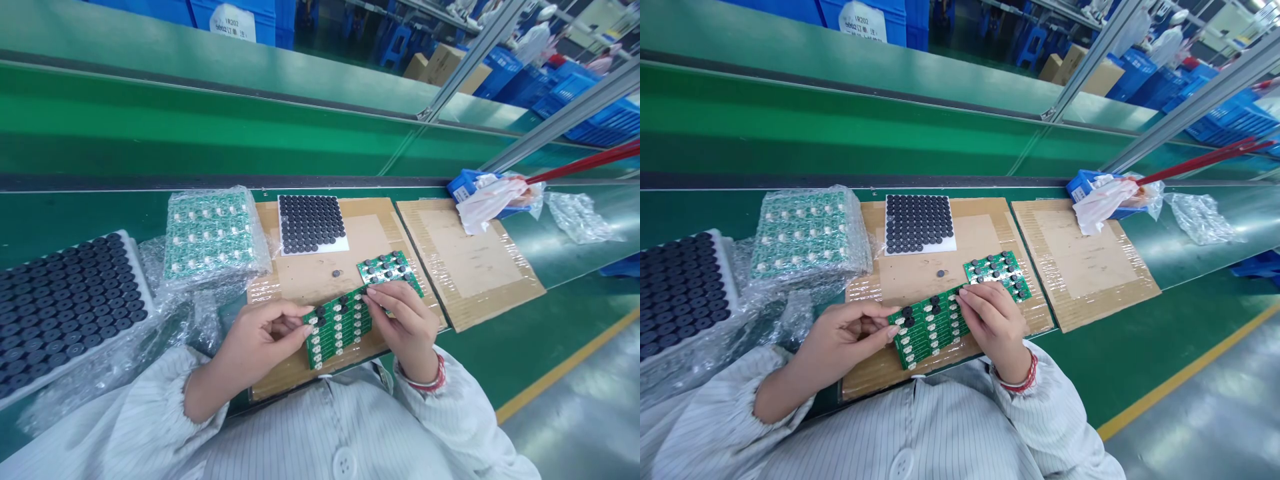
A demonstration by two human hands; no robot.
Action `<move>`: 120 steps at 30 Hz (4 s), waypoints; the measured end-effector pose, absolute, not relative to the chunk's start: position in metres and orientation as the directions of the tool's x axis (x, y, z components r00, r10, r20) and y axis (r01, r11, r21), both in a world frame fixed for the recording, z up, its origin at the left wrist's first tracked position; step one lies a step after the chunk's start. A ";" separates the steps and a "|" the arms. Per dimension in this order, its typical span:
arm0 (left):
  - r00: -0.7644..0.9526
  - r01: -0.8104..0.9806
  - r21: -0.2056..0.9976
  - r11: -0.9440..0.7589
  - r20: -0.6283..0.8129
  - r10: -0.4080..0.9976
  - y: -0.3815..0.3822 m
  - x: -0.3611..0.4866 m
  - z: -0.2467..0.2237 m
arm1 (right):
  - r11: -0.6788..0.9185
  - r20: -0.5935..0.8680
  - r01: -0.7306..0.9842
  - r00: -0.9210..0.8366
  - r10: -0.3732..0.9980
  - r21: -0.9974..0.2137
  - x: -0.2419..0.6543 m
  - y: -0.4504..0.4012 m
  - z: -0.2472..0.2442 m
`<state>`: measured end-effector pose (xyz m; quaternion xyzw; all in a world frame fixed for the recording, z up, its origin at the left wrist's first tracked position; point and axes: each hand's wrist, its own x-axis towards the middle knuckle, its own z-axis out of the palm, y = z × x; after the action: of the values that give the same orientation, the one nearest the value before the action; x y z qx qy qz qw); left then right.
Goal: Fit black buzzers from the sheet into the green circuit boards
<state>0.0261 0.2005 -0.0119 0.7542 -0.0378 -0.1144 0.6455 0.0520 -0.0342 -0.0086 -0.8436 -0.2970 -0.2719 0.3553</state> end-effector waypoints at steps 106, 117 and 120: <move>0.957 0.203 0.897 0.392 -0.266 0.115 0.212 0.043 -0.005 | -0.483 0.134 0.800 0.555 0.821 -0.355 0.153 -0.019 -0.012; 0.946 0.233 0.870 0.435 -0.306 0.106 0.209 0.046 -0.007 | -0.586 0.175 0.665 0.717 0.675 -0.463 0.125 -0.039 0.004; 0.943 0.258 0.863 0.435 -0.323 0.081 0.208 0.047 -0.008 | -0.576 0.296 0.598 0.791 0.535 -0.557 0.117 -0.057 0.007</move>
<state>0.0467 0.2077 -0.0076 0.5288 0.1603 -0.0533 0.8317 0.1165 -0.0574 0.0072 -0.8865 -0.3196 -0.0472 0.3313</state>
